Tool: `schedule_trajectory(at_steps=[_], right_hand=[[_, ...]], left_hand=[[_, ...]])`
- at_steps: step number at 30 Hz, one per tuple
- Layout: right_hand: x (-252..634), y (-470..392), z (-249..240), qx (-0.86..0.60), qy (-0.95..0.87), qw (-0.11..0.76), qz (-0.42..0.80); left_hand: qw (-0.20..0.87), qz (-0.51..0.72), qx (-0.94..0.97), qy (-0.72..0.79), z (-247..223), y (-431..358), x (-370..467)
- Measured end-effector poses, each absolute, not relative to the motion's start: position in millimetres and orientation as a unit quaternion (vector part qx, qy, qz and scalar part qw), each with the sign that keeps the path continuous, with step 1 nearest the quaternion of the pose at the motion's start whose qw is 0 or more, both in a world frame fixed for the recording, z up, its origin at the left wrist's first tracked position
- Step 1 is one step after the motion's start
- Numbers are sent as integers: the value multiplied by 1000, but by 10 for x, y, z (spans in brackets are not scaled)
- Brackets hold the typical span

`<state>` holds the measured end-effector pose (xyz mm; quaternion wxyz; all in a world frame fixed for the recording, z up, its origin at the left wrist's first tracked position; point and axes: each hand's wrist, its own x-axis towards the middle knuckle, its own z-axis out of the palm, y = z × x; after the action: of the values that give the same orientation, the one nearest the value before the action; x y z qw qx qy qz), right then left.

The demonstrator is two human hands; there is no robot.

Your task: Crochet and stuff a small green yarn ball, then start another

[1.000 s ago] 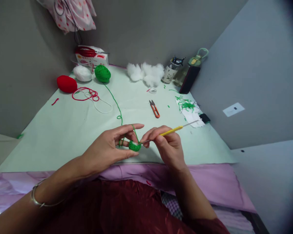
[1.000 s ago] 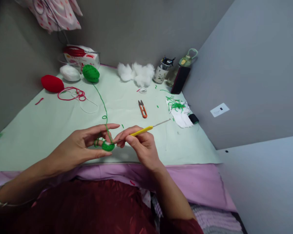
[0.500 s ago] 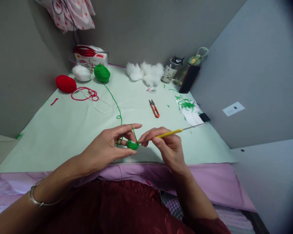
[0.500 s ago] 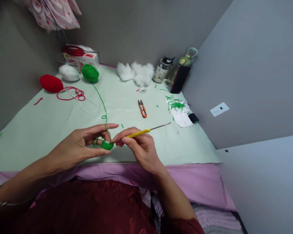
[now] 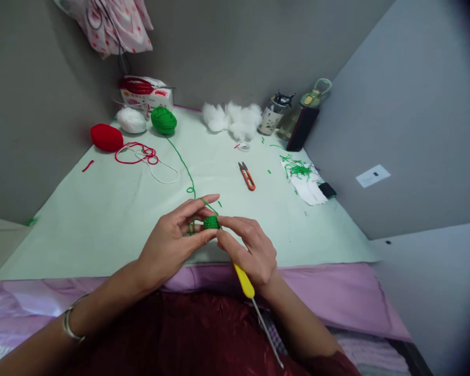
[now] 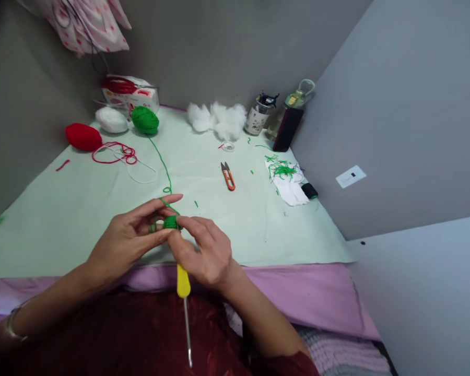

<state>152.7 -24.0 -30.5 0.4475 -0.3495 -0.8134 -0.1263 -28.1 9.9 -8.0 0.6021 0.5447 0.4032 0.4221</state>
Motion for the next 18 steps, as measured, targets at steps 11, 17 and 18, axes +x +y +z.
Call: schedule_trajectory(at_steps=[11, 17, 18], right_hand=[[1495, -276, -330, -372, -774, 499, -114], [1409, -286, -472, -383, -738, 545, -106], [1411, -269, -462, -380, -726, 571, -56]], left_hand=[[647, 460, 467, 389, -90, 15, -253], [782, 419, 342, 310, -112, 12, -240], [802, 403, 324, 299, -111, 29, -253]])
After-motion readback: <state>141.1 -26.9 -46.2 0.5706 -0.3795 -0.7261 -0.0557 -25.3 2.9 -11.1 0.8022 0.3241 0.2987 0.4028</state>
